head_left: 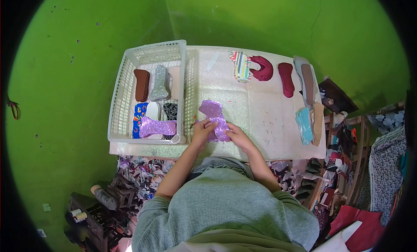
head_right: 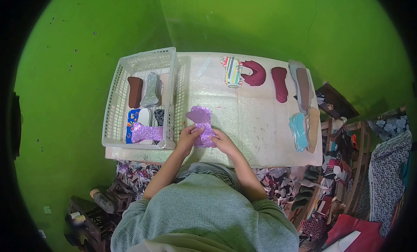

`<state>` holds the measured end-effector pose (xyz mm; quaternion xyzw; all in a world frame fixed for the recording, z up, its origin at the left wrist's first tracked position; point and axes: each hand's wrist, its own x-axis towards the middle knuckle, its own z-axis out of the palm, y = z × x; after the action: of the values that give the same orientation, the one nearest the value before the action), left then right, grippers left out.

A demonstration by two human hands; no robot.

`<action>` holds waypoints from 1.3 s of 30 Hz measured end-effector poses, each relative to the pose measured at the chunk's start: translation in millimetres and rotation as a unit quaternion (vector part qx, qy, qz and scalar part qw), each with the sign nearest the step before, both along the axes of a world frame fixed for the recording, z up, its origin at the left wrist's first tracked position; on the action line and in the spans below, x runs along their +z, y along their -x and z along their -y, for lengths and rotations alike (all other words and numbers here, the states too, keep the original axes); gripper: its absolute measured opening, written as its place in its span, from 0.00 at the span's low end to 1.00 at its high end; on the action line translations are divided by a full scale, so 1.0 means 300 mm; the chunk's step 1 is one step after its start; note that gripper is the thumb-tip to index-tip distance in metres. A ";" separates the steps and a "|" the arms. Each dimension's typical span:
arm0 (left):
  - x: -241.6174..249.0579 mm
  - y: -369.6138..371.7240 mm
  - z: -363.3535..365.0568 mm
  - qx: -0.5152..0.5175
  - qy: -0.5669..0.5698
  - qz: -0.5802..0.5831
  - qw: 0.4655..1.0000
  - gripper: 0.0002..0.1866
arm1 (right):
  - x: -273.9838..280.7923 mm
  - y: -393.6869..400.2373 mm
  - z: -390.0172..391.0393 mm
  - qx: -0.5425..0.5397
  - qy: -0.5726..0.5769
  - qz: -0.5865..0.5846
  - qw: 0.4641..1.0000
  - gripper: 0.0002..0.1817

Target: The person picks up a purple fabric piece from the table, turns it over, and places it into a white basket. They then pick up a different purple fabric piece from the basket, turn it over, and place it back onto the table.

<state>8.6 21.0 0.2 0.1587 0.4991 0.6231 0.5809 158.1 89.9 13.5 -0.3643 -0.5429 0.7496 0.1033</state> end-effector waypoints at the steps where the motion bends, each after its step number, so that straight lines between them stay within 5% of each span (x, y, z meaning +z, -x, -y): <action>1: -0.009 0.004 -0.002 -0.004 -0.004 -0.014 1.000 0.06 | 0.006 -0.004 0.000 0.004 0.004 0.001 1.000 0.19; 15: 0.116 0.079 -0.011 0.086 -0.032 -0.035 0.995 0.09 | 0.022 -0.022 -0.020 0.058 -0.024 0.011 0.998 0.18; 24: 0.187 0.181 0.042 0.144 -0.076 -0.256 0.953 0.07 | 0.039 -0.009 -0.038 -0.046 -0.086 -0.009 0.995 0.11; 28: 0.212 0.202 0.077 0.146 -0.075 -0.224 0.960 0.07 | 0.075 0.020 -0.046 -0.101 -0.110 -0.013 0.989 0.10; 39: 0.254 0.444 0.237 0.165 0.002 -0.385 0.908 0.06 | 0.151 0.232 -0.033 -0.063 -0.251 -0.042 0.965 0.07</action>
<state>-124.5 -49.9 76.3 0.3007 0.7042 0.5997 0.2323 88.7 99.7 58.7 -0.3283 -0.6848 0.5958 0.2612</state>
